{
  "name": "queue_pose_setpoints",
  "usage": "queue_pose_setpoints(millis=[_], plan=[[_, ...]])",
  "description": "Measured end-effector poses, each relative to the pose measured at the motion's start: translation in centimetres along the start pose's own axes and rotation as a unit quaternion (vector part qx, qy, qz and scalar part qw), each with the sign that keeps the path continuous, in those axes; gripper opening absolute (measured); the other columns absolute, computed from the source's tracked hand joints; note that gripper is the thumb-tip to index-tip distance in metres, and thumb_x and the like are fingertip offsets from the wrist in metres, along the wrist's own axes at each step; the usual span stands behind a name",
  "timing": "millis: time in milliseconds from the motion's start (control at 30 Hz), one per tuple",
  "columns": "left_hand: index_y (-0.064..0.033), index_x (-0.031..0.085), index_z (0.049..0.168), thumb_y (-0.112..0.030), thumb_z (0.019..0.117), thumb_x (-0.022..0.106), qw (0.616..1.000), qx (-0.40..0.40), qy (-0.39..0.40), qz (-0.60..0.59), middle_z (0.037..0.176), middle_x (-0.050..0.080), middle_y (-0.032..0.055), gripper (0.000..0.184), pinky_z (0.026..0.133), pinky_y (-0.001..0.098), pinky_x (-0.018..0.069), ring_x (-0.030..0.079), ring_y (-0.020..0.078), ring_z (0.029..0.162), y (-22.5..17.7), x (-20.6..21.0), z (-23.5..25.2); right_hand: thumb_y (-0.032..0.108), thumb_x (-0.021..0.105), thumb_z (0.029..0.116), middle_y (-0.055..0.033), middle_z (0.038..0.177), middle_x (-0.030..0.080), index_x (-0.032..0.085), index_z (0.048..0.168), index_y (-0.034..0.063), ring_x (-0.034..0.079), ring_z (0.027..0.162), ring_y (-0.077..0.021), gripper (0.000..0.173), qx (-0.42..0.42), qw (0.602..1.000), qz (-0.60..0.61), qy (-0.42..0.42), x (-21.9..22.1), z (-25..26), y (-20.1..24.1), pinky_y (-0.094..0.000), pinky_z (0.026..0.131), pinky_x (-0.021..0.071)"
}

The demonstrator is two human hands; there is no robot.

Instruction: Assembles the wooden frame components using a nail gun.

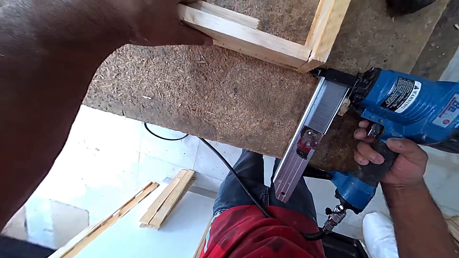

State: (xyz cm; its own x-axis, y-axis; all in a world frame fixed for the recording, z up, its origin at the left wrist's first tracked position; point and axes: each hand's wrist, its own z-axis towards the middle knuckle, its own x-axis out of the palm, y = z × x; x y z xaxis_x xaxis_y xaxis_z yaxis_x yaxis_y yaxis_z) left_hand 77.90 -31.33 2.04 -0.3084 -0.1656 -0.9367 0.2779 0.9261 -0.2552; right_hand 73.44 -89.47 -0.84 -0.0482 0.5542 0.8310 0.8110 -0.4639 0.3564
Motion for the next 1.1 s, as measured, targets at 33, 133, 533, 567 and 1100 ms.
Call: queue_pose_setpoints(millis=[33,133,533,567,1100], plan=[[-0.0175,0.063,0.097,-0.062,0.0884,0.068,1.000,-0.001,0.003,0.003,0.080,0.060,0.0012,0.045,0.061,0.0428,0.0506,0.061,0.0164,0.073,-0.1,-0.1,0.1,0.020,0.065,0.0926,-0.0185,0.117,0.069,0.060,0.135,0.0015,0.070,0.069,-0.0207,0.046,0.002,1.000,0.004,0.000,0.0,0.0,0.0,-0.0338,0.061,0.0615],[-0.0154,0.061,0.103,-0.060,0.0909,0.066,0.999,-0.017,0.036,0.002,0.083,0.058,0.0039,0.046,0.062,0.0463,0.0490,0.060,0.0205,0.074,-0.3,-0.2,0.1,0.019,0.066,0.0921,-0.0192,0.117,0.069,0.060,0.135,0.0010,0.070,0.070,-0.0215,0.046,0.007,1.000,0.015,0.002,-0.1,0.0,0.1,-0.0346,0.061,0.0619],[-0.0224,0.064,0.120,-0.070,0.0876,0.063,0.992,-0.106,0.070,0.008,0.093,0.066,0.0067,0.058,0.069,0.0582,0.0519,0.066,0.0271,0.085,-0.9,-0.2,0.1,0.019,0.065,0.0940,-0.0194,0.116,0.068,0.059,0.135,0.0005,0.069,0.069,-0.0206,0.045,0.019,1.000,-0.004,-0.002,-0.2,0.3,0.4,-0.0343,0.062,0.0617],[-0.0211,0.063,0.117,-0.071,0.0877,0.062,0.993,-0.098,0.067,0.011,0.091,0.064,0.0064,0.057,0.067,0.0568,0.0512,0.066,0.0267,0.083,-0.9,-0.3,0.1,0.018,0.065,0.0937,-0.0193,0.116,0.068,0.059,0.134,0.0006,0.069,0.069,-0.0209,0.045,0.019,1.000,-0.006,-0.004,-0.1,0.3,0.5,-0.0348,0.062,0.0619],[-0.0226,0.063,0.104,-0.080,0.0837,0.057,0.996,-0.082,0.027,0.002,0.083,0.060,0.0020,0.062,0.061,0.0510,0.0496,0.063,0.0205,0.075,-0.5,0.4,-0.2,0.015,0.067,0.0920,-0.0141,0.105,0.069,0.062,0.130,0.0036,0.068,0.067,-0.0187,0.040,0.055,0.998,-0.030,-0.026,0.5,0.7,1.3,-0.0351,0.063,0.0624]])
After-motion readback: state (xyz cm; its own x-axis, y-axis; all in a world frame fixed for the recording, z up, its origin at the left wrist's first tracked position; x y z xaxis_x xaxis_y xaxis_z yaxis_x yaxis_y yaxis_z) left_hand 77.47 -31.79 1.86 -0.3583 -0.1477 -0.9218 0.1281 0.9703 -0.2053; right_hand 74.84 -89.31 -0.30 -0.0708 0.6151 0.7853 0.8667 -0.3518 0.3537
